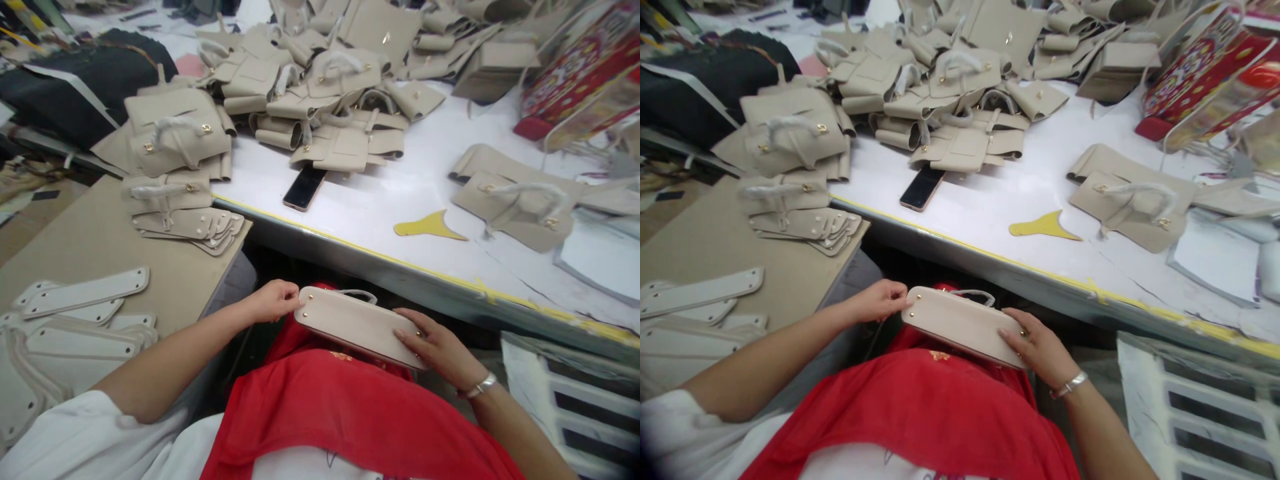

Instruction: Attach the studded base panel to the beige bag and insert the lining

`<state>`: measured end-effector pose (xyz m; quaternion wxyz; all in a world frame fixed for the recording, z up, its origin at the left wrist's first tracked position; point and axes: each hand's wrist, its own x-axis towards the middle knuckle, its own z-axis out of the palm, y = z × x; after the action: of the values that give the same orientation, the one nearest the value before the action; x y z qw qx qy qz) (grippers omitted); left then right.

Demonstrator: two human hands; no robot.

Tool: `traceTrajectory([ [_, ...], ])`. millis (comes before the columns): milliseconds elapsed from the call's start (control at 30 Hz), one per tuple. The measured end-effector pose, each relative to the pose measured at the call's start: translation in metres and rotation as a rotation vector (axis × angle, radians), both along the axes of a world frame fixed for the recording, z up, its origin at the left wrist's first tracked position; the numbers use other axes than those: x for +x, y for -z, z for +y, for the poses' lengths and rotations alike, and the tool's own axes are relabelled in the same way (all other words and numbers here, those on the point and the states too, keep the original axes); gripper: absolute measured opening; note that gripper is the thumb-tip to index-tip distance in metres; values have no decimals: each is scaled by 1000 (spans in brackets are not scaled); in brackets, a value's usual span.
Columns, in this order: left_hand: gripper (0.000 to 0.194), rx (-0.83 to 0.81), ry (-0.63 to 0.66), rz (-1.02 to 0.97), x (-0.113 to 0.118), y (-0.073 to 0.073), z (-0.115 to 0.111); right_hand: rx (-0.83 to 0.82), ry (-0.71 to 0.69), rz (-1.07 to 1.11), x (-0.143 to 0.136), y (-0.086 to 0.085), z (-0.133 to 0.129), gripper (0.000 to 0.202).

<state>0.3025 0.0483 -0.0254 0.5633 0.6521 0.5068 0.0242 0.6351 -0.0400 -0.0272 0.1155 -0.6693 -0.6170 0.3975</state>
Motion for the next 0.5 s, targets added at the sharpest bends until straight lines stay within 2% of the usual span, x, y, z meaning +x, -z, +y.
traceTrajectory([
  [67, 38, 3, 37, -12, -2, -1, 3, -62, -106, -21, -6, -8, 17, 47],
  [133, 40, -22, 49, -17, -3, -1, 5, -80, -234, -80, -24, -15, 36, 42],
  [233, 41, -24, 31, -9, -3, 0, 2, -81, -404, -127, -67, -17, 63, 38],
  [300, 41, 5, 13, -1, -3, 1, 0, -91, -441, -128, -96, -15, 76, 41],
  [400, 37, 52, -7, -10, -3, 5, -5, -55, -434, -201, -119, -11, 77, 53],
  [500, 35, 164, -17, -1, -2, 8, -11, 38, -402, -341, -106, -12, 58, 64],
])
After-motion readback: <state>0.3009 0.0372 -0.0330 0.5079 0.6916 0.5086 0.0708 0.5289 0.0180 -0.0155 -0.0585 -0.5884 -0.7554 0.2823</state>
